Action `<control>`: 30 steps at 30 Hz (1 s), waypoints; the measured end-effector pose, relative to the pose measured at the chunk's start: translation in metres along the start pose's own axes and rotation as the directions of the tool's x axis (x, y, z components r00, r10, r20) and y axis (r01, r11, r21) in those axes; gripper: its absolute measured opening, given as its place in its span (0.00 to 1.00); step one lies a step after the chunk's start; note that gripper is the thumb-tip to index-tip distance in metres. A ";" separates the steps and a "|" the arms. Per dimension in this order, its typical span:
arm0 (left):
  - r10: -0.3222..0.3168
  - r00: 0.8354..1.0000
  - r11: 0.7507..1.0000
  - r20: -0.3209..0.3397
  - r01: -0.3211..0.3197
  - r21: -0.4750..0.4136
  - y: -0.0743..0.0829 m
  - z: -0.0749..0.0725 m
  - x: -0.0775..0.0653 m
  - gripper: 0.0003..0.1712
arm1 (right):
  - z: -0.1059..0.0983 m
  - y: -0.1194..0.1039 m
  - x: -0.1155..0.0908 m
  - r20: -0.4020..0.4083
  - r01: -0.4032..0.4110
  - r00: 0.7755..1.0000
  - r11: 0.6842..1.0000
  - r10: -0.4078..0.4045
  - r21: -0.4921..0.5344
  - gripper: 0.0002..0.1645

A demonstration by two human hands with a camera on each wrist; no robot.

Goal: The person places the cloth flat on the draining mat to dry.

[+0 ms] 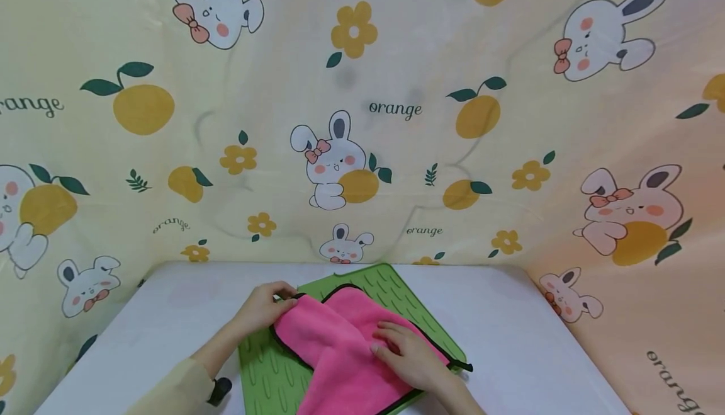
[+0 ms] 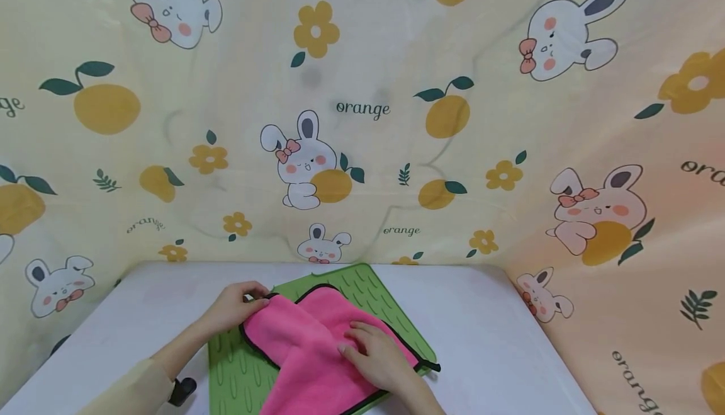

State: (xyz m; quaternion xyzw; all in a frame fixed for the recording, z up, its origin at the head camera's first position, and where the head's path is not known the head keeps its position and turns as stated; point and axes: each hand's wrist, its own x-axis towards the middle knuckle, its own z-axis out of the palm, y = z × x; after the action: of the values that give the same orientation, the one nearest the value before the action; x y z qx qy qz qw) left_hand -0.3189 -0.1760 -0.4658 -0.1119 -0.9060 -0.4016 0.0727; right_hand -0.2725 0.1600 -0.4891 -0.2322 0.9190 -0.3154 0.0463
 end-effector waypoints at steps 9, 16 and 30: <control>-0.034 0.999 0.999 0.007 0.035 -0.028 -0.013 0.004 -0.011 0.08 | -0.008 -0.005 0.004 -0.040 0.007 0.999 0.995 -0.003 0.097 0.29; -0.089 0.996 0.987 0.001 0.088 -0.138 -0.012 0.000 -0.021 0.14 | -0.043 -0.001 0.026 -0.148 0.038 0.989 0.995 -0.024 0.095 0.22; -0.217 0.976 0.937 0.000 0.208 -0.281 -0.017 -0.005 -0.058 0.21 | -0.035 0.023 0.113 0.003 -0.009 1.000 0.995 0.009 0.099 0.18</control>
State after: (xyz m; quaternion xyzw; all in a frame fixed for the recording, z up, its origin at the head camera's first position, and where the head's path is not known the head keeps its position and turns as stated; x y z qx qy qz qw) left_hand -0.2674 -0.1989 -0.4870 -0.0162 -0.8457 -0.5328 0.0266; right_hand -0.3902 0.1436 -0.4683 -0.2257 0.9033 -0.3599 0.0603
